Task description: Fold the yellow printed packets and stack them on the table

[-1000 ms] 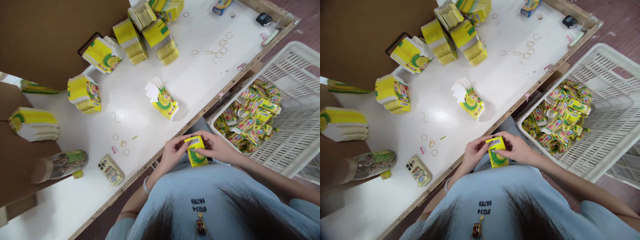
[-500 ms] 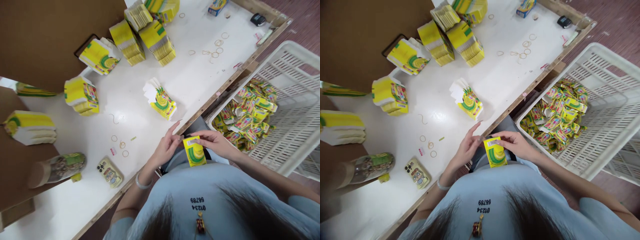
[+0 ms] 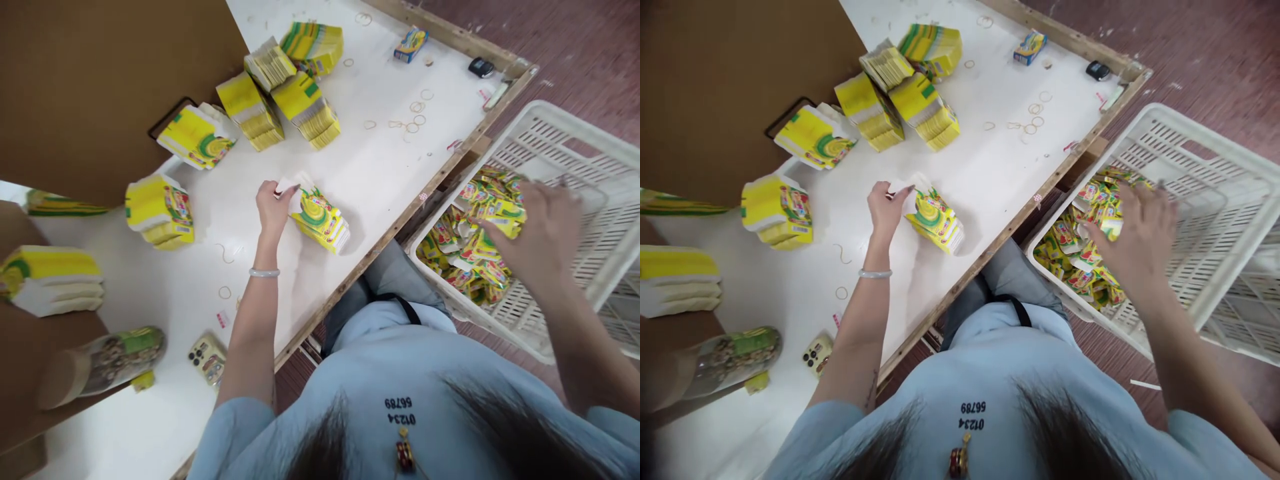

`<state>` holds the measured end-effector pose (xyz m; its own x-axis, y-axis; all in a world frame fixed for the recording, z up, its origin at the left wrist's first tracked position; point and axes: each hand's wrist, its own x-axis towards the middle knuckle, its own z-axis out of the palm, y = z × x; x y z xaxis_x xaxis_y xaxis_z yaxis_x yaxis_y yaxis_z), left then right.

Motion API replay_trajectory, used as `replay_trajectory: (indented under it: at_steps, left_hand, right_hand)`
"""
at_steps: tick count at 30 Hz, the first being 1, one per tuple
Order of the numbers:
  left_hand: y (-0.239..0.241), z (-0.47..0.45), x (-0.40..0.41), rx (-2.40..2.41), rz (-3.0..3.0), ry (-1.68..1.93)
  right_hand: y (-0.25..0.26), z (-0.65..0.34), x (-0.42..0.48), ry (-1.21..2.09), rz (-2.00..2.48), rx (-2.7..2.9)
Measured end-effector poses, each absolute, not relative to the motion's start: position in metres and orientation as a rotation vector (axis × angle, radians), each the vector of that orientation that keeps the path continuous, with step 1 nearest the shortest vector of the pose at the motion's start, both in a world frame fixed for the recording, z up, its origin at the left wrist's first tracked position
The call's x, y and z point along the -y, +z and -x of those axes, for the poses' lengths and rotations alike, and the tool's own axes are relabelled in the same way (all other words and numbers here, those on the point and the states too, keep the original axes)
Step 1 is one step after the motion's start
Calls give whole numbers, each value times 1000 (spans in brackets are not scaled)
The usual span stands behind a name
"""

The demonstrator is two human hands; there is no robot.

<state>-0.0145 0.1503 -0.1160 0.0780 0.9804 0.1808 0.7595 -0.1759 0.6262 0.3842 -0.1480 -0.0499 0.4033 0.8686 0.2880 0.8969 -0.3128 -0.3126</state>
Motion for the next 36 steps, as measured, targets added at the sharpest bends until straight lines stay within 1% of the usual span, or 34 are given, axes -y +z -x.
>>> replay_trajectory:
  at_steps: [3,6,9,10,11,14,17,19,22,24,26,29,32,36]
  left_hand:
    - [-98,22,-148,-1570,-2194,950]
    - [-67,20,-125,-1438,-2316,1094]
    - [-36,4,-79,-1438,-2285,1144]
    - [-27,-3,-61,-1438,-2263,1104]
    - [-21,-9,-43,-1436,-2254,1088]
    - [-11,-20,0,-1492,-2097,1183]
    - [-17,-25,25,-1400,-1838,1318]
    - [-30,-28,37,-1165,-1794,1344]
    - [-56,-33,53,-825,-1856,1140]
    - [-72,-35,63,-749,-1863,945]
    - [-81,-34,71,-752,-1895,862]
    - [-83,-33,78,-860,-1924,903]
    - [-76,-34,88,-1028,-1771,899]
    - [-71,-39,108,-1165,-1504,806]
  right_hand:
    - [-63,-341,119,64,2011,1585]
    - [-68,-288,79,192,1728,1598]
    - [-64,-235,43,208,1411,1609]
    - [-62,-220,34,215,1338,1639]
    - [-61,-207,26,234,1285,1678]
    - [-64,-184,18,328,1214,1756]
    - [-68,-182,28,383,1155,1743]
    - [-67,-186,40,393,1151,1668]
    - [-60,-192,56,408,1195,1549]
    - [-54,-193,64,422,1215,1500]
    - [-50,-192,71,460,1235,1454]
    - [-47,-190,78,564,1271,1378]
    - [-52,-188,85,675,1291,1217]
    - [-62,-186,95,930,1270,833]
